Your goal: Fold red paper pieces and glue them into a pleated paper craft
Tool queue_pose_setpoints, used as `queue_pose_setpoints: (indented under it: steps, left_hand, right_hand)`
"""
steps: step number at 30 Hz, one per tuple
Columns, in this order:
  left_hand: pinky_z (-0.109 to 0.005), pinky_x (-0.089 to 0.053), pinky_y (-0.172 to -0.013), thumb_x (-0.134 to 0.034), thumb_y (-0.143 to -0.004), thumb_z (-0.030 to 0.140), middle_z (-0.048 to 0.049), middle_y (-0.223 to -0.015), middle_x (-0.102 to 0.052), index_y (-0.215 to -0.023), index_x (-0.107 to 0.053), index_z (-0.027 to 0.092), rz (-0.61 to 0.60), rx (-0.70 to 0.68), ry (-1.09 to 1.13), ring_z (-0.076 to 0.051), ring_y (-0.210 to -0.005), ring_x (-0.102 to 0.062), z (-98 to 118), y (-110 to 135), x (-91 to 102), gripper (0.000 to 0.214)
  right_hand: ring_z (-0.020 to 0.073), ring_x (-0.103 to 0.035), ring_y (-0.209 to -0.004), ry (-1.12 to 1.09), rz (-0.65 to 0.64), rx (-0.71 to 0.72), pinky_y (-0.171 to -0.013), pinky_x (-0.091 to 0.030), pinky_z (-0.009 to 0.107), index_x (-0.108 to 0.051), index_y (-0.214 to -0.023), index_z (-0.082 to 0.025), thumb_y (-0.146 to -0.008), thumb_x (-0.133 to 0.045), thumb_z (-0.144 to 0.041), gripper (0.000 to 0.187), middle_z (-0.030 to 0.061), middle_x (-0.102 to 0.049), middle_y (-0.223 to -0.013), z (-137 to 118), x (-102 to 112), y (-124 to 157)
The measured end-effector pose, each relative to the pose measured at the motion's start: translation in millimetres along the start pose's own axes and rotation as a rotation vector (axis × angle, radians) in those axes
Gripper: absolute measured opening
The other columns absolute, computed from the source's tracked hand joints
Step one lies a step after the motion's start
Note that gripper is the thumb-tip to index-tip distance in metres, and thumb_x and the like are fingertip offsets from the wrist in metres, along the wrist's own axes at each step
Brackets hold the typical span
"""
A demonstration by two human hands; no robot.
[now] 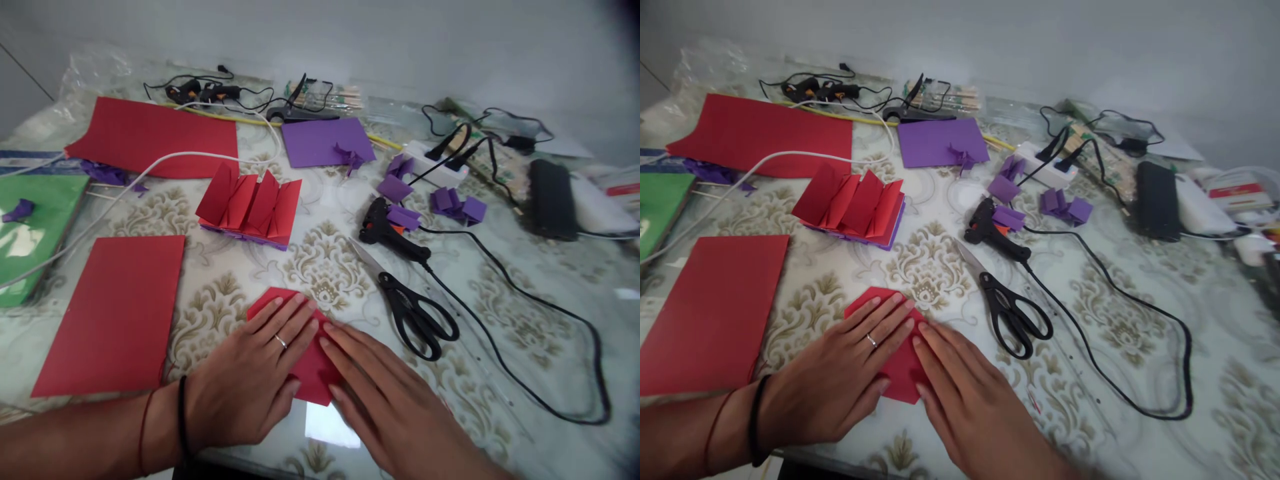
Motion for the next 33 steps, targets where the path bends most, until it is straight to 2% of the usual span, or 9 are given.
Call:
queue_pose_setpoints:
  steps: [4,7,9,14,17,23,29,33]
  left_hand:
    - [-0.048,-0.028,-0.128,-0.053,-0.103,0.04,-0.0206,-0.172,-0.036,-0.161,-0.036,0.001,0.049,0.024,-0.014,-0.035,-0.161,-0.029,-2.3,0.4,4.5,0.072]
    - [-0.052,-0.036,-0.121,-0.055,-0.102,0.046,-0.0229,-0.166,-0.045,-0.16,-0.037,0.001,0.066,0.094,-0.04,-0.039,-0.153,-0.043,-5.9,-2.2,7.9,0.075]
    - [-0.054,-0.037,-0.12,-0.051,-0.105,0.049,-0.0223,-0.163,-0.049,-0.16,-0.038,0.003,0.068,0.12,-0.063,-0.039,-0.15,-0.046,-8.1,-4.8,12.0,0.073]
    - [-0.047,-0.023,-0.131,-0.044,-0.105,0.022,-0.0162,-0.17,-0.04,-0.159,-0.039,0.005,0.02,-0.096,-0.142,-0.03,-0.161,-0.03,1.5,-3.9,15.4,0.057]
    - [-0.047,-0.028,-0.129,-0.046,-0.102,0.022,-0.0172,-0.171,-0.038,-0.16,-0.038,0.005,0.018,-0.073,-0.134,-0.031,-0.162,-0.028,-5.7,1.7,13.0,0.061]
    - [-0.048,-0.028,-0.129,-0.049,-0.1,0.021,-0.0165,-0.172,-0.037,-0.162,-0.036,0.006,0.007,-0.045,-0.113,-0.031,-0.162,-0.027,-8.8,3.1,10.9,0.066]
    - [-0.048,-0.02,-0.132,-0.05,-0.097,0.017,-0.0153,-0.175,-0.031,-0.164,-0.036,0.009,-0.03,-0.092,-0.095,-0.029,-0.164,-0.021,-5.9,-0.4,8.8,0.069]
    - [-0.048,-0.023,-0.13,-0.05,-0.097,0.016,-0.0148,-0.176,-0.03,-0.165,-0.033,0.01,-0.029,-0.099,-0.091,-0.03,-0.164,-0.02,-7.8,0.4,8.2,0.069]
  right_hand:
    - [0.0352,-0.061,-0.14,-0.016,0.014,-0.114,-0.105,-0.063,0.054,-0.063,-0.143,-0.006,-0.104,-0.056,-0.028,0.045,0.0219,-0.062,-0.152,-5.4,-4.7,11.9]
    - [0.0375,-0.058,-0.141,-0.027,0.017,-0.146,-0.107,-0.06,0.059,-0.064,-0.143,-0.005,-0.106,-0.053,-0.032,0.046,0.0237,-0.061,-0.153,-6.3,-5.3,6.4]
    - [0.0357,-0.058,-0.142,-0.039,0.006,-0.146,-0.111,-0.057,0.058,-0.067,-0.141,-0.009,-0.109,-0.05,-0.032,0.043,0.0207,-0.063,-0.152,-4.6,-6.0,-0.2]
    - [0.0325,-0.059,-0.142,-0.003,-0.026,-0.109,-0.117,-0.052,0.058,-0.064,-0.146,-0.016,-0.111,-0.046,-0.031,0.041,0.0149,-0.064,-0.153,-1.6,-10.6,-5.6]
    - [0.0325,-0.056,-0.146,0.006,-0.017,-0.098,-0.117,-0.051,0.059,-0.064,-0.147,-0.02,-0.111,-0.048,-0.027,0.04,0.0146,-0.062,-0.155,-3.4,-13.3,-0.9]
    - [0.0324,-0.056,-0.145,-0.015,-0.004,-0.106,-0.118,-0.051,0.056,-0.067,-0.143,-0.016,-0.109,-0.049,-0.024,0.039,0.0147,-0.063,-0.154,-5.1,-14.1,7.1]
    - [0.0345,-0.06,-0.14,-0.081,-0.001,-0.121,-0.114,-0.055,0.055,-0.074,-0.131,-0.015,-0.108,-0.051,-0.025,0.035,0.0184,-0.067,-0.147,1.3,-1.3,-7.0]
    - [0.0342,-0.06,-0.14,-0.088,-0.038,-0.085,-0.115,-0.054,0.056,-0.074,-0.13,-0.017,-0.105,-0.057,-0.022,0.031,0.0178,-0.066,-0.148,5.5,0.7,-8.8]
Point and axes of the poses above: each hand's wrist, its own y-axis away from the middle knuckle, its own x-axis out of the back of the hand, z = x × y, the point moved 9 cm from there along -y, towards the middle knuckle
